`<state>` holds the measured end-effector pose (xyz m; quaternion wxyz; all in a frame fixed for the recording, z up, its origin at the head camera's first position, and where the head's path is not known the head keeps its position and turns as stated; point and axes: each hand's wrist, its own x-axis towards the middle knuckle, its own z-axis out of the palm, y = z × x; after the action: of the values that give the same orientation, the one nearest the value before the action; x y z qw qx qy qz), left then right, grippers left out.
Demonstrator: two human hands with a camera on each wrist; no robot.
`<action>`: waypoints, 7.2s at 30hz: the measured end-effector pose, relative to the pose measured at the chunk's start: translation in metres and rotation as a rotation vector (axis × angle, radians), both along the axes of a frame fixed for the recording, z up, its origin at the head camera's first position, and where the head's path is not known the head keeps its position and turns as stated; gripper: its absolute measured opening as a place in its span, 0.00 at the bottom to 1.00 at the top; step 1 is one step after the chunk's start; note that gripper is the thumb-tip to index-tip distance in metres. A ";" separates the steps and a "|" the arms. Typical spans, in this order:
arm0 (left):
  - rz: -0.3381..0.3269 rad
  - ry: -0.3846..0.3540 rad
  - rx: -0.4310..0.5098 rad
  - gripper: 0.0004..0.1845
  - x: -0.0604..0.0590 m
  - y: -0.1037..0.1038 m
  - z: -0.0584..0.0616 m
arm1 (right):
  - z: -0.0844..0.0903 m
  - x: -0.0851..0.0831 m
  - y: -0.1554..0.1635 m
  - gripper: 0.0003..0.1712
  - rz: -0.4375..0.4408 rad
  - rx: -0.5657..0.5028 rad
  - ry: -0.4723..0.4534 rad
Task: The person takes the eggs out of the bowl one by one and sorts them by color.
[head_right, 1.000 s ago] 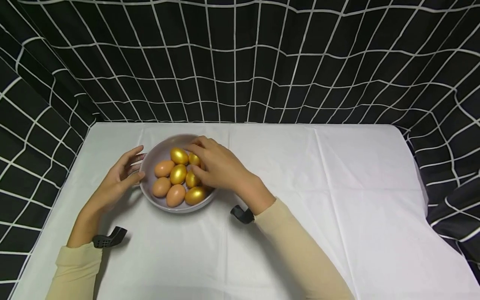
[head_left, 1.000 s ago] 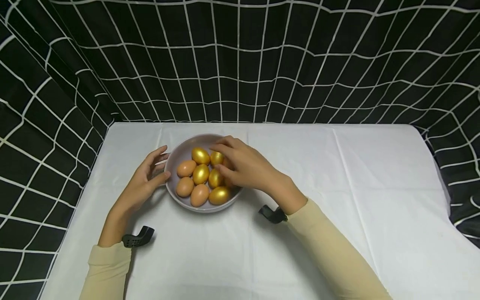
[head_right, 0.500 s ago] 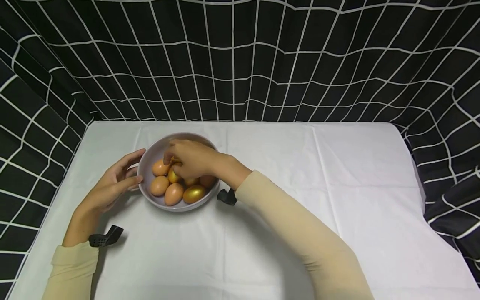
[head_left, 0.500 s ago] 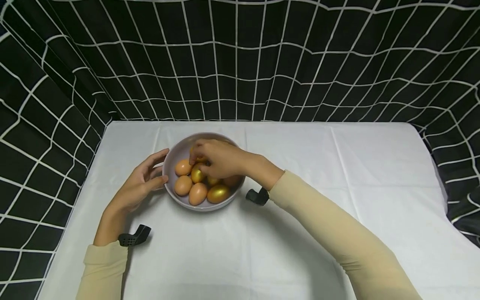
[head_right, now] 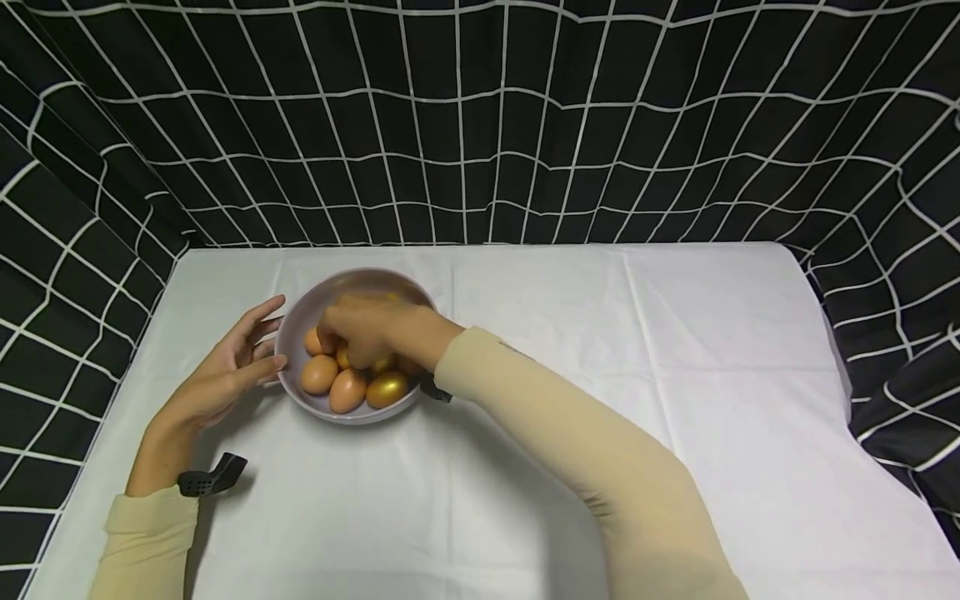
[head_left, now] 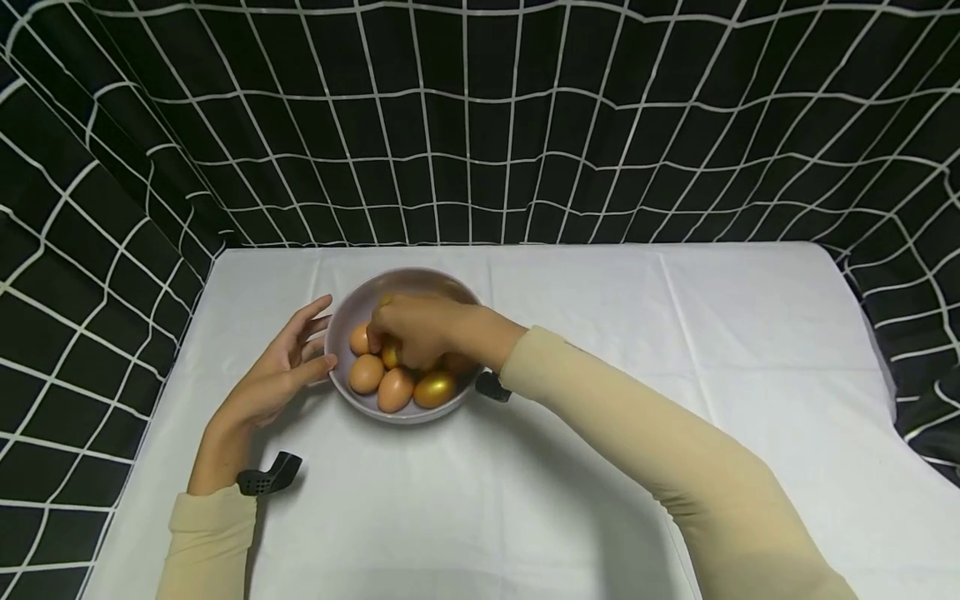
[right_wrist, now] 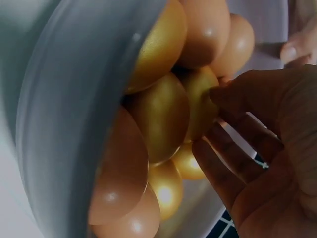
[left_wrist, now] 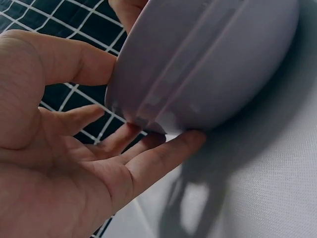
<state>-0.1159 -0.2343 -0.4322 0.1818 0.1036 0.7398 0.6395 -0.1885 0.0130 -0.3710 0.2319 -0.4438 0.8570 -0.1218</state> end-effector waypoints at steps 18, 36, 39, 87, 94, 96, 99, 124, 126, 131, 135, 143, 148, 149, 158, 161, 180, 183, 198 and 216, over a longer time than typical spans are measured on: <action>-0.006 -0.009 0.018 0.46 -0.001 -0.004 -0.003 | -0.001 0.005 -0.007 0.22 0.013 0.174 0.043; -0.006 -0.006 0.001 0.45 -0.003 -0.002 -0.003 | -0.001 0.000 -0.003 0.19 0.049 0.087 0.104; -0.006 -0.004 0.007 0.44 -0.004 -0.002 -0.002 | 0.003 -0.002 -0.002 0.19 0.067 0.053 0.143; 0.002 -0.032 0.047 0.44 -0.005 -0.002 -0.008 | -0.026 0.045 0.133 0.24 -0.756 -0.844 -0.030; 0.001 -0.037 0.063 0.44 -0.007 -0.003 -0.012 | -0.053 0.050 0.150 0.22 -0.869 -0.779 0.020; 0.003 -0.035 0.063 0.44 -0.008 -0.002 -0.013 | -0.058 0.048 0.151 0.22 -0.865 -0.740 0.035; 0.006 -0.030 0.067 0.44 -0.010 -0.002 -0.012 | -0.062 0.043 0.153 0.21 -0.856 -0.683 0.084; -0.009 -0.040 0.080 0.45 -0.010 -0.003 -0.009 | -0.082 0.040 0.158 0.24 -0.894 -0.412 0.263; -0.009 -0.041 0.077 0.45 -0.010 -0.003 -0.010 | -0.083 0.041 0.158 0.24 -0.897 -0.410 0.266; -0.008 -0.050 0.057 0.44 -0.007 -0.004 -0.010 | -0.081 0.042 0.157 0.26 -0.878 -0.383 0.250; 0.001 -0.042 0.050 0.44 -0.007 -0.002 -0.009 | -0.077 0.041 0.157 0.27 -0.869 -0.371 0.248; 0.011 -0.075 0.085 0.45 -0.008 0.003 -0.014 | -0.079 0.043 0.159 0.28 -0.893 -0.353 0.230; 0.011 -0.085 0.103 0.45 -0.009 -0.001 -0.009 | -0.077 0.044 0.157 0.30 -0.902 -0.346 0.241; 0.009 -0.084 0.105 0.45 -0.010 -0.002 -0.008 | -0.076 0.044 0.157 0.30 -0.905 -0.345 0.247; 0.017 -0.087 0.119 0.45 -0.008 -0.002 -0.007 | -0.054 0.049 0.141 0.27 -0.877 -0.441 0.322; 0.014 -0.089 0.115 0.45 -0.007 -0.001 -0.009 | -0.044 0.045 0.134 0.28 -0.831 -0.449 0.318; 0.007 -0.111 0.111 0.45 -0.008 -0.001 -0.004 | -0.005 0.019 0.067 0.27 -0.434 -0.342 0.231; 0.011 -0.107 0.102 0.46 -0.008 -0.001 -0.004 | -0.002 0.016 0.057 0.28 -0.391 -0.315 0.220; 0.002 -0.105 0.117 0.45 -0.008 -0.002 -0.003 | 0.011 -0.009 0.013 0.25 -0.300 -0.182 0.126; -0.006 -0.097 0.129 0.44 -0.010 -0.002 -0.006 | 0.004 -0.020 -0.016 0.17 -0.194 0.076 0.175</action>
<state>-0.1255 -0.2366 -0.4385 0.2123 0.0862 0.6872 0.6894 -0.2082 -0.0035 -0.3674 0.1599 -0.3585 0.9169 -0.0720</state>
